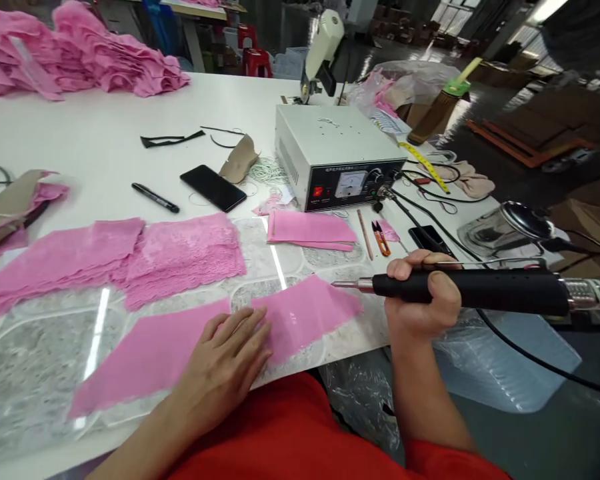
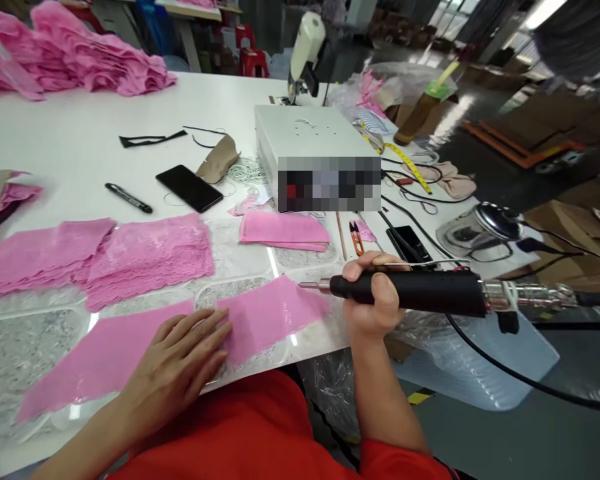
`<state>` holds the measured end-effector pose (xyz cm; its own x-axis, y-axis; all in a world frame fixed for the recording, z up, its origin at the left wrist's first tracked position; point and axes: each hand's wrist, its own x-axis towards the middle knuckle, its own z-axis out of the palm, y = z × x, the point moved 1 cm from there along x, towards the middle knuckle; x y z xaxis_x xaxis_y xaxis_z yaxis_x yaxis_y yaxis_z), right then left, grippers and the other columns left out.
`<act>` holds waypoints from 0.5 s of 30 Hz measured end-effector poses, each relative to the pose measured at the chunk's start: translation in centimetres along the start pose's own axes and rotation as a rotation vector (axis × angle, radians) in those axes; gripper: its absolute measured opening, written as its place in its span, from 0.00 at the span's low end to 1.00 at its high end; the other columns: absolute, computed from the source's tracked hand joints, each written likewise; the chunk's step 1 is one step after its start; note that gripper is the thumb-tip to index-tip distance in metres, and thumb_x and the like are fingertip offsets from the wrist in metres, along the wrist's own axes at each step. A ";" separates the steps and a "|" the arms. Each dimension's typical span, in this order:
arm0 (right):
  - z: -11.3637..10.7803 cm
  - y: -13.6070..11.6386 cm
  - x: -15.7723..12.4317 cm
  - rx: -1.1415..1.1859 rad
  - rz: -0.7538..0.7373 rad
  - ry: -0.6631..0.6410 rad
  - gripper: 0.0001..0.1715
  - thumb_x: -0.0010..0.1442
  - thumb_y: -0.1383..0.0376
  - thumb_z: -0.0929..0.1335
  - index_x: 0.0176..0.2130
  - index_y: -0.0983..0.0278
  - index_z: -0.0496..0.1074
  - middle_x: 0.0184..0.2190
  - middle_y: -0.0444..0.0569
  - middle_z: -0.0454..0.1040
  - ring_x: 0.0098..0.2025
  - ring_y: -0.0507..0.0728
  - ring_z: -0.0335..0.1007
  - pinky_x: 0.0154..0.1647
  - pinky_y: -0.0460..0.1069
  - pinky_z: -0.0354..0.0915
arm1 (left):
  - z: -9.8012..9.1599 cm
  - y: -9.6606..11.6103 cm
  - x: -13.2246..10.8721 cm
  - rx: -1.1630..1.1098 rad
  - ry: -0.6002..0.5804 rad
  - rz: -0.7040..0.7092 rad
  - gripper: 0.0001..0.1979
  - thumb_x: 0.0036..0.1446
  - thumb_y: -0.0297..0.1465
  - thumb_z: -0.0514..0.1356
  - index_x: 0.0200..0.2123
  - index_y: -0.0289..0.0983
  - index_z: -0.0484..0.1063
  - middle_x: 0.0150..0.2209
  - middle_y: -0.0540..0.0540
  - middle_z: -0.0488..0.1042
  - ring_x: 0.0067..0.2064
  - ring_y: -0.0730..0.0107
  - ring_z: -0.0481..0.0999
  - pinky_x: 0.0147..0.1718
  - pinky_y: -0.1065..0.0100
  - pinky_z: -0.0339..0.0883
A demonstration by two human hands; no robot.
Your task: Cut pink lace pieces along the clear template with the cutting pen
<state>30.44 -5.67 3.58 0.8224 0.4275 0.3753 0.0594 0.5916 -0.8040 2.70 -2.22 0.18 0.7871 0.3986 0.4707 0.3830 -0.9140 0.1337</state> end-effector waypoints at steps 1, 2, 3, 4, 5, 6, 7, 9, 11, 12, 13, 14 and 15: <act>-1.0 -0.3 0.3 -0.014 -0.005 0.033 0.09 0.43 0.62 0.66 0.28 0.63 0.65 0.26 0.41 0.64 0.20 0.48 0.60 0.23 0.47 0.61 | 0.1 0.3 0.3 -0.017 -0.008 0.014 0.13 0.69 0.28 0.52 0.52 0.32 0.72 0.53 0.40 0.76 0.54 0.55 0.73 0.51 0.56 0.60; -2.0 -0.5 0.5 -0.027 -0.010 0.060 0.09 0.43 0.62 0.66 0.28 0.63 0.65 0.25 0.41 0.64 0.20 0.48 0.59 0.23 0.47 0.60 | 0.3 0.6 0.7 -0.035 -0.015 0.030 0.13 0.69 0.28 0.52 0.52 0.33 0.72 0.53 0.41 0.76 0.54 0.56 0.73 0.51 0.57 0.60; -2.9 -0.7 0.6 -0.037 -0.018 0.084 0.09 0.43 0.63 0.66 0.28 0.63 0.65 0.25 0.41 0.64 0.20 0.48 0.59 0.23 0.47 0.60 | 0.5 0.9 1.1 -0.051 -0.024 0.046 0.13 0.69 0.29 0.52 0.51 0.34 0.72 0.54 0.41 0.76 0.54 0.56 0.73 0.51 0.57 0.60; -3.6 -0.9 0.7 -0.042 -0.025 0.106 0.08 0.43 0.63 0.66 0.28 0.63 0.66 0.25 0.41 0.64 0.20 0.48 0.59 0.22 0.47 0.60 | 0.7 1.2 1.4 -0.065 -0.034 0.061 0.14 0.70 0.29 0.51 0.51 0.35 0.73 0.54 0.42 0.76 0.54 0.57 0.73 0.51 0.57 0.60; -4.3 -1.1 0.7 -0.042 -0.035 0.124 0.08 0.43 0.63 0.66 0.28 0.63 0.66 0.25 0.41 0.64 0.20 0.48 0.58 0.22 0.47 0.60 | 1.0 1.4 1.7 -0.079 -0.045 0.075 0.14 0.70 0.29 0.51 0.51 0.35 0.73 0.55 0.42 0.76 0.54 0.57 0.73 0.52 0.57 0.59; -4.8 -1.2 0.8 -0.039 -0.042 0.138 0.08 0.43 0.63 0.66 0.27 0.63 0.66 0.25 0.41 0.65 0.20 0.48 0.58 0.22 0.47 0.59 | 1.2 1.6 2.0 -0.092 -0.056 0.086 0.14 0.70 0.29 0.50 0.51 0.36 0.73 0.55 0.43 0.75 0.54 0.58 0.73 0.52 0.57 0.59; -5.1 -1.4 0.8 -0.036 -0.047 0.144 0.07 0.43 0.63 0.66 0.27 0.63 0.67 0.25 0.41 0.65 0.20 0.48 0.58 0.21 0.47 0.59 | 1.4 1.8 2.2 -0.104 -0.065 0.097 0.14 0.70 0.30 0.50 0.51 0.36 0.74 0.56 0.43 0.75 0.55 0.58 0.73 0.52 0.58 0.59; -5.6 -1.6 0.8 -0.032 -0.052 0.140 0.07 0.43 0.63 0.66 0.27 0.63 0.67 0.24 0.42 0.65 0.19 0.48 0.58 0.21 0.47 0.60 | 1.8 2.0 2.5 -0.118 -0.083 0.120 0.14 0.70 0.30 0.51 0.52 0.37 0.73 0.56 0.44 0.75 0.56 0.59 0.72 0.52 0.58 0.59; -5.6 -1.7 0.7 -0.025 -0.050 0.125 0.07 0.43 0.63 0.66 0.27 0.63 0.68 0.24 0.42 0.66 0.19 0.48 0.59 0.21 0.47 0.60 | 2.0 2.1 2.7 -0.116 -0.098 0.139 0.14 0.69 0.30 0.53 0.53 0.37 0.73 0.56 0.43 0.75 0.56 0.58 0.72 0.52 0.59 0.60; -5.6 -1.7 0.7 -0.021 -0.047 0.118 0.07 0.43 0.63 0.66 0.27 0.63 0.68 0.24 0.42 0.66 0.19 0.48 0.59 0.20 0.47 0.60 | 2.1 2.1 2.7 -0.110 -0.104 0.144 0.14 0.69 0.30 0.53 0.53 0.37 0.73 0.56 0.43 0.75 0.56 0.58 0.72 0.52 0.59 0.61; -5.5 -1.6 0.7 -0.017 -0.047 0.115 0.07 0.43 0.63 0.66 0.27 0.63 0.68 0.24 0.42 0.66 0.19 0.48 0.59 0.20 0.47 0.59 | 2.2 2.1 2.7 -0.104 -0.105 0.147 0.14 0.68 0.30 0.54 0.53 0.37 0.73 0.56 0.42 0.74 0.56 0.58 0.72 0.52 0.59 0.61; -5.4 -1.6 0.7 -0.016 -0.044 0.114 0.07 0.42 0.63 0.66 0.27 0.63 0.68 0.24 0.42 0.66 0.19 0.48 0.59 0.20 0.47 0.59 | 2.2 2.2 2.7 -0.099 -0.104 0.147 0.14 0.68 0.30 0.54 0.53 0.37 0.73 0.56 0.42 0.74 0.56 0.58 0.72 0.52 0.59 0.61; -5.3 -1.5 0.7 -0.018 -0.042 0.112 0.07 0.42 0.63 0.66 0.27 0.63 0.68 0.24 0.42 0.66 0.18 0.48 0.59 0.20 0.47 0.59 | 2.3 2.2 2.6 -0.095 -0.101 0.146 0.14 0.68 0.30 0.55 0.53 0.37 0.73 0.56 0.42 0.74 0.56 0.57 0.72 0.52 0.59 0.61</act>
<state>33.90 -9.90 2.59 0.8769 0.3228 0.3562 0.1048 0.5947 -0.7971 6.73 -3.01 -0.28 0.8772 0.2626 0.4020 0.2178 -0.9637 0.1542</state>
